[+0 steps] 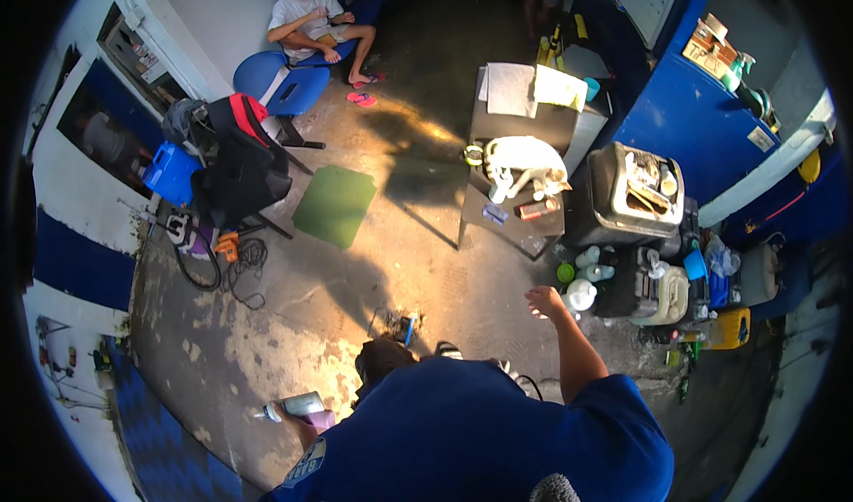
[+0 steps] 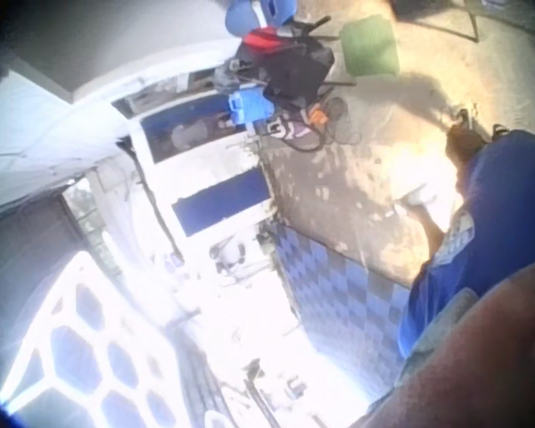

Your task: The person walks through a cluttered garage, selects several plastic jugs, and pours liquids between them to prepare cleaning solutions. They then carry the filled jugs to a red car and place them on the floor near the vehicle.

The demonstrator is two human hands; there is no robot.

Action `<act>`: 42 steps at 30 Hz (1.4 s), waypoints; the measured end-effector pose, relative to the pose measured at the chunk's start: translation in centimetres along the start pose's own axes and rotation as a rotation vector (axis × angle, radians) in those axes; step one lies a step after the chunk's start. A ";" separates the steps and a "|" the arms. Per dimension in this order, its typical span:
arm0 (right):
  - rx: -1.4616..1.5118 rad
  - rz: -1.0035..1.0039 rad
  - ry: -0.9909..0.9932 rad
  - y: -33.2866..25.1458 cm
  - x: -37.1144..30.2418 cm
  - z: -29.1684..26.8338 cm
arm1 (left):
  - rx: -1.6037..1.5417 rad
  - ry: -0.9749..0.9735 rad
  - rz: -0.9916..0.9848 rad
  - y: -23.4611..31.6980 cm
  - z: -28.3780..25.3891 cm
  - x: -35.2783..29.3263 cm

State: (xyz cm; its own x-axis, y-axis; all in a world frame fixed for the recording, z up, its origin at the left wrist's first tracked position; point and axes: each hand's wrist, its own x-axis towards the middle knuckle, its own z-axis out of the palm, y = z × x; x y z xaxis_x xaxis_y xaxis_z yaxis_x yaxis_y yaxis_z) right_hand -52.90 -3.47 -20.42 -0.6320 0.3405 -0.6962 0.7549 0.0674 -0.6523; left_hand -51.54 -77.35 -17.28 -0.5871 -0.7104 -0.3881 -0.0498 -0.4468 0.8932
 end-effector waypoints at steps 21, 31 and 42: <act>0.549 0.647 -0.250 -32.5 31.0 14.1 | 0.509 -1.349 0.240 -7.7 90.8 31.7; 0.097 0.221 -0.080 -67.4 64.2 1.9 | 0.318 -1.582 0.289 -6.9 129.7 24.5; 0.322 0.279 0.170 -85.9 94.1 -11.0 | 0.316 -1.592 0.183 -17.0 170.5 33.7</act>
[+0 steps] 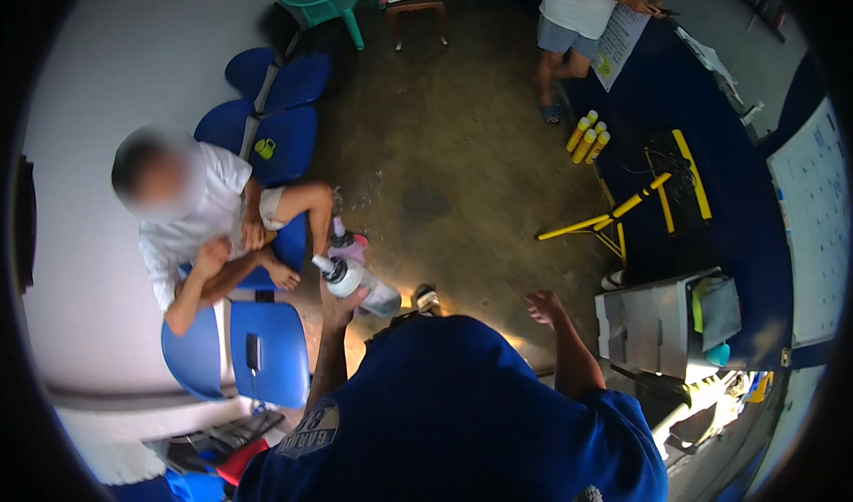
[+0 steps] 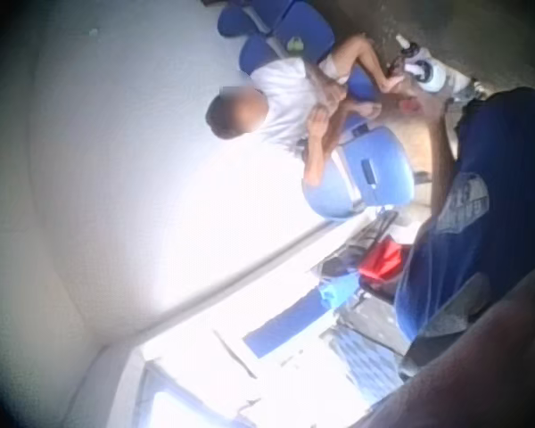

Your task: The person walks through a cluttered garage, selects several plastic jugs, and pours liquids between them to prepare cleaning solutions. They then carry the filled jugs to a red car and place them on the floor near the vehicle.

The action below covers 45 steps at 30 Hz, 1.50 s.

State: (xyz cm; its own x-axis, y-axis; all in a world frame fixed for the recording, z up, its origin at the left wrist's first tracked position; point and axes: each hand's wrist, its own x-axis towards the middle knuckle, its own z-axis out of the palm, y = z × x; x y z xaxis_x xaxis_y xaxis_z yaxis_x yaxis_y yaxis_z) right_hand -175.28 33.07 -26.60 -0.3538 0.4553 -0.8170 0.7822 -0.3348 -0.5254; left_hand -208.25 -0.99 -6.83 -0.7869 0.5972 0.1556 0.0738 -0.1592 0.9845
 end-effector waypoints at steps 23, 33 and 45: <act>-0.013 -0.200 0.253 -75.3 52.8 -14.8 | 0.075 0.479 0.048 -14.3 -12.0 71.8; -0.362 -0.781 -0.542 -129.5 51.6 20.1 | 0.282 0.956 -0.132 -26.9 -32.4 90.9; -1.009 -0.707 -0.789 -162.9 59.0 46.5 | 0.419 1.183 -0.352 -26.2 -37.6 106.0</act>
State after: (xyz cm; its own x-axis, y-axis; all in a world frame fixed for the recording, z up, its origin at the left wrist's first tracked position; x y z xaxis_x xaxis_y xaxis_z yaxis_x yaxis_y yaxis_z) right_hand -347.41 76.06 -0.31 -0.7319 -0.3958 -0.5547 0.2322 0.6204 -0.7491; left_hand -316.66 36.92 -19.14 -0.8466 -0.5278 -0.0687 -0.2304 0.2470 0.9412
